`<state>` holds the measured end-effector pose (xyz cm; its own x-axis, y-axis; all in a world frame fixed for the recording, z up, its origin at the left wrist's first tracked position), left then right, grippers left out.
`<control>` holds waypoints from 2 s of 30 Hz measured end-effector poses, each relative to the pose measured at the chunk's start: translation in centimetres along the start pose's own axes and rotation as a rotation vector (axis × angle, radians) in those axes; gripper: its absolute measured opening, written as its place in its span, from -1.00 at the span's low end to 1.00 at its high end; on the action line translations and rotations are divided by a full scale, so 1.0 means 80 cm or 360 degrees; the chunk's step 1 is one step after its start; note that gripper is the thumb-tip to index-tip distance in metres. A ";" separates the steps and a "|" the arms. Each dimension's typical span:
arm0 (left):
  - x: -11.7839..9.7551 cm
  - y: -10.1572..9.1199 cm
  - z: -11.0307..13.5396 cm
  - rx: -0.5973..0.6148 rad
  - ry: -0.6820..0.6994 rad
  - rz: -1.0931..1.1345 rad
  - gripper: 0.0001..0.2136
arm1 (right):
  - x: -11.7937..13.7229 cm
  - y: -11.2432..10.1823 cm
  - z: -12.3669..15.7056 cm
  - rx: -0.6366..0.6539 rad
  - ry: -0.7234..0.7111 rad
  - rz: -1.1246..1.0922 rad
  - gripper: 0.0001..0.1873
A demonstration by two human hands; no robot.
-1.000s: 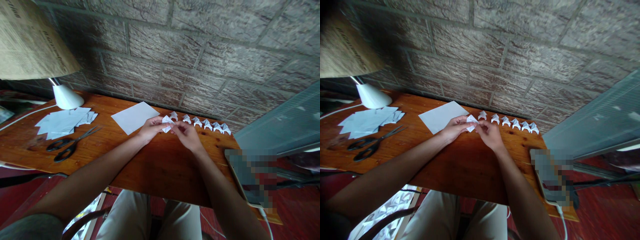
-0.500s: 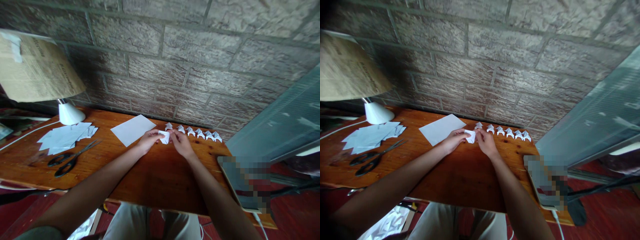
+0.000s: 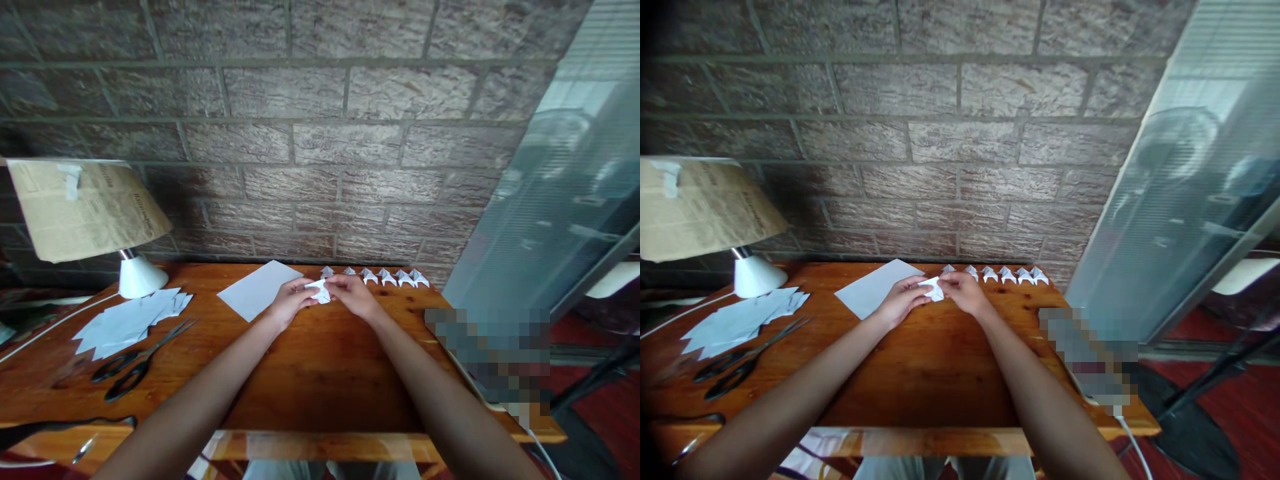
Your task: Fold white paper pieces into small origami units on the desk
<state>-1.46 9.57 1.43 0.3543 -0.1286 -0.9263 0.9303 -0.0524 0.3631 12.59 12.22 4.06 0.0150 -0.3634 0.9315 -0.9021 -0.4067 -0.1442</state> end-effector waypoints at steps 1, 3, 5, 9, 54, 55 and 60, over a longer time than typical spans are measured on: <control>0.000 0.001 0.000 0.0009 0.0009 -0.0008 -0.64 | 0.001 -0.001 -0.001 0.0003 -0.0032 0.0046 -0.68; -0.001 0.001 0.000 0.0015 0.0022 -0.0022 -0.61 | 0.003 -0.002 -0.001 0.0001 -0.0089 0.0128 -0.71; 0.000 0.000 -0.001 0.0018 0.0025 -0.0043 -0.59 | 0.004 -0.001 -0.002 -0.0007 -0.0150 0.0212 -0.74; -0.001 -0.001 -0.001 0.0039 0.0034 -0.0172 -0.63 | 0.007 0.001 -0.001 -0.0023 -0.0231 0.0333 -0.77; -0.006 -0.011 -0.008 0.0390 -0.0035 -0.0227 -0.59 | -0.024 0.002 0.007 0.0000 0.0206 -0.0283 -0.70; -0.006 -0.012 -0.008 0.0405 -0.0029 -0.0248 -0.58 | -0.025 0.002 0.008 0.0010 0.0232 -0.0302 -0.69; -0.009 -0.016 -0.007 0.0277 0.0040 -0.0357 -0.56 | -0.027 0.005 0.009 0.0075 0.0251 -0.0340 -0.67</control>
<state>-2.85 10.30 1.57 0.1453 -0.0703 -0.9869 0.9561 -0.2466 0.1584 12.53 12.27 1.77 0.1323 -0.1312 0.9825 -0.8645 -0.5001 0.0496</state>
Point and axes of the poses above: each hand's wrist, its own z-axis away from the middle knuckle, its own y-axis out of the palm, x = y × z, the point moved 7 cm from there along -z, towards the middle knuckle, and after that the axes turned 6 degrees about -y, right-handed, at the moved point
